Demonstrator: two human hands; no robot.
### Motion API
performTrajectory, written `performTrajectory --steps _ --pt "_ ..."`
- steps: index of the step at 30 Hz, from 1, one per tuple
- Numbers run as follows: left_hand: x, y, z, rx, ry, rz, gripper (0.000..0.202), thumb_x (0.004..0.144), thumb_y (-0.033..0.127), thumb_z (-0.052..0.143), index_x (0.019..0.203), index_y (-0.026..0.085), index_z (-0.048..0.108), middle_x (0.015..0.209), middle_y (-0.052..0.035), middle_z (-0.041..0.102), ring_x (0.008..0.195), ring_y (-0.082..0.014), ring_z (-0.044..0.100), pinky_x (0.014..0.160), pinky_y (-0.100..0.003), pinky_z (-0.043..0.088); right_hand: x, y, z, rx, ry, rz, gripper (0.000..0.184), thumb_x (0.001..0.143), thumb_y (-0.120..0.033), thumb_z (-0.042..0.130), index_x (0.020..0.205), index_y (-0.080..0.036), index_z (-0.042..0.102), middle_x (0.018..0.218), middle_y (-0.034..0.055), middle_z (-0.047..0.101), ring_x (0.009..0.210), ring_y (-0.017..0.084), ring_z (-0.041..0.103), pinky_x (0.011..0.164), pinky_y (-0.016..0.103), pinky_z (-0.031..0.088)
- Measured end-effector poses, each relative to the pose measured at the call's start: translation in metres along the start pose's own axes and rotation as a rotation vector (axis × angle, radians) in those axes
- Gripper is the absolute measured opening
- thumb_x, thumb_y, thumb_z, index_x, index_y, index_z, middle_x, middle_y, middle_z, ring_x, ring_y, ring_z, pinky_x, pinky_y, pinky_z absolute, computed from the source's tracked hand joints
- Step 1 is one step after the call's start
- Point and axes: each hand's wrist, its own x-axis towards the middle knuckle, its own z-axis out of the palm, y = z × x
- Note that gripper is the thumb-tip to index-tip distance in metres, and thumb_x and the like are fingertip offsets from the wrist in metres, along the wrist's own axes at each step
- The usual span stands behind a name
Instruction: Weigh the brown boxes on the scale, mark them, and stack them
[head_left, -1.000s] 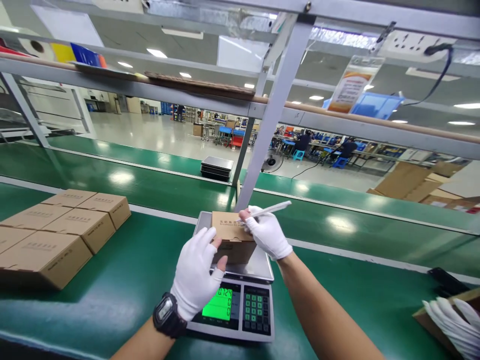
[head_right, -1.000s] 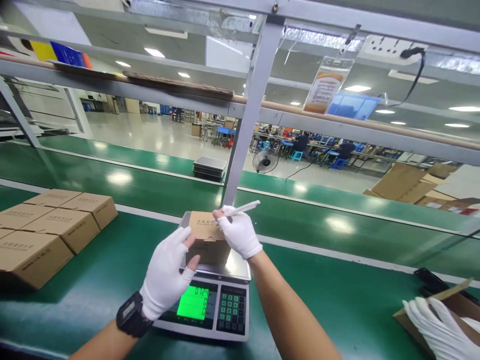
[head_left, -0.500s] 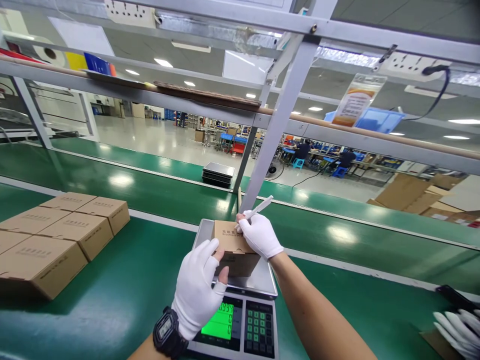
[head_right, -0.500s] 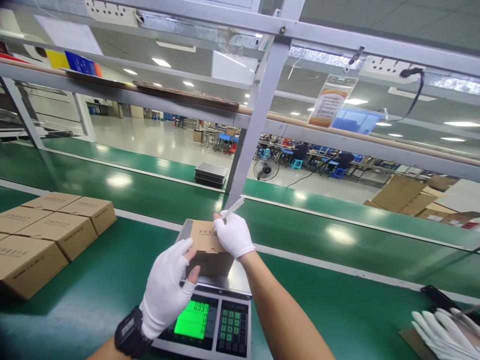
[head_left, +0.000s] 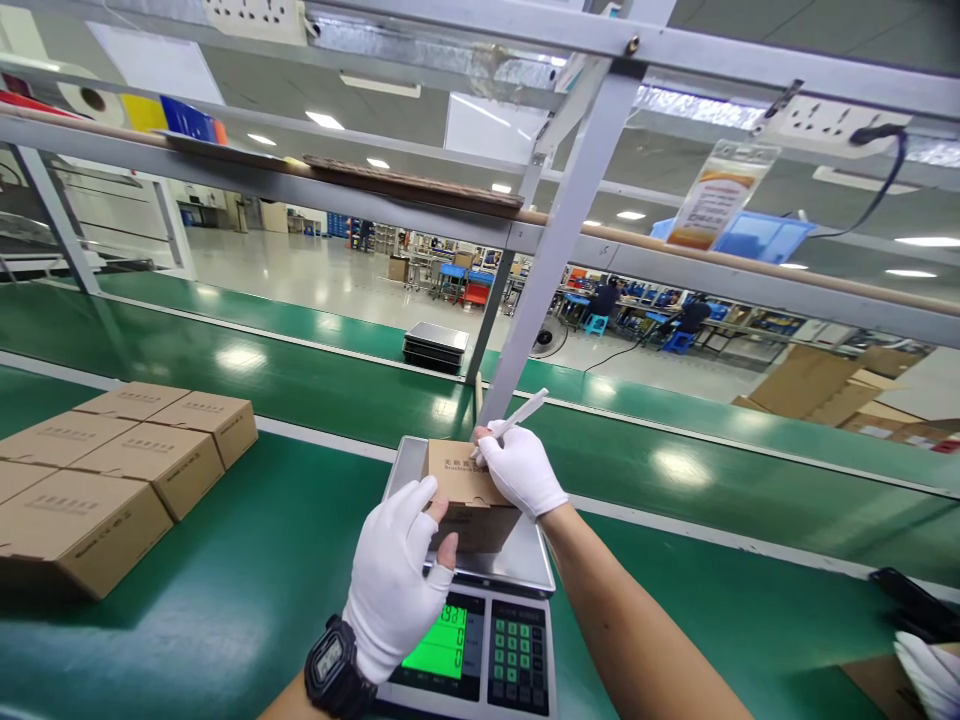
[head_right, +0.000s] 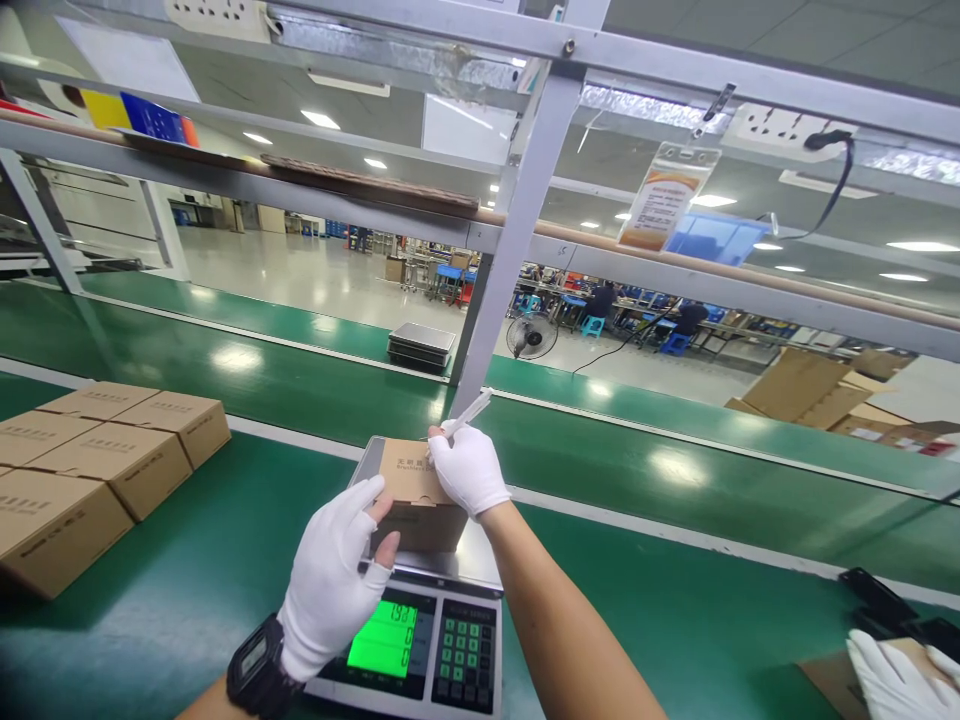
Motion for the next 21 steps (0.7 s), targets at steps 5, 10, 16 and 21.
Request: performTrajectory --steps 5,10,16,21 --pt "-0.0009 -0.0009 0.0008 0.003 0.013 -0.003 0.037 0.086 0.024 0.059 0.122 0.017 0.055 0.127 -0.0121 0.058 0.118 -0.0267 0.053 0.095 -0.045 0.049 0.0004 0.0012 0.0009 -0.041 0.040 0.003 0.029 0.092 -0.032 0.048 0.068 -0.020 0.060 0.072 0.0027 0.068 0.073 0.019 0.063 0.070 0.026 0.042" --pt "-0.0008 -0.0009 0.0009 -0.001 0.006 -0.001 0.038 0.086 0.024 0.060 0.123 0.017 0.055 0.128 -0.0118 0.057 0.119 -0.0265 0.053 0.095 -0.045 0.049 0.0008 -0.0003 0.0007 -0.040 0.054 0.022 0.028 0.091 -0.032 0.048 0.068 -0.020 0.061 0.073 0.0036 0.068 0.073 0.020 0.063 0.069 0.026 0.042" --pt "-0.0007 -0.0002 0.0019 0.000 0.011 -0.009 0.037 0.086 0.024 0.059 0.122 0.018 0.055 0.128 -0.0127 0.057 0.118 -0.0278 0.054 0.095 -0.045 0.050 -0.0011 -0.0002 -0.0001 -0.041 0.077 0.037 0.027 0.090 -0.031 0.049 0.069 -0.020 0.061 0.074 0.0037 0.068 0.075 0.020 0.063 0.069 0.026 0.042" --pt "-0.0030 -0.0017 0.0032 -0.009 -0.004 -0.009 0.040 0.086 0.025 0.059 0.125 0.018 0.054 0.129 -0.0126 0.056 0.120 -0.0282 0.053 0.095 -0.046 0.050 -0.0018 0.0016 0.0025 -0.030 0.104 0.001 0.027 0.089 -0.033 0.049 0.070 -0.020 0.061 0.075 0.0040 0.068 0.075 0.021 0.063 0.070 0.027 0.042"
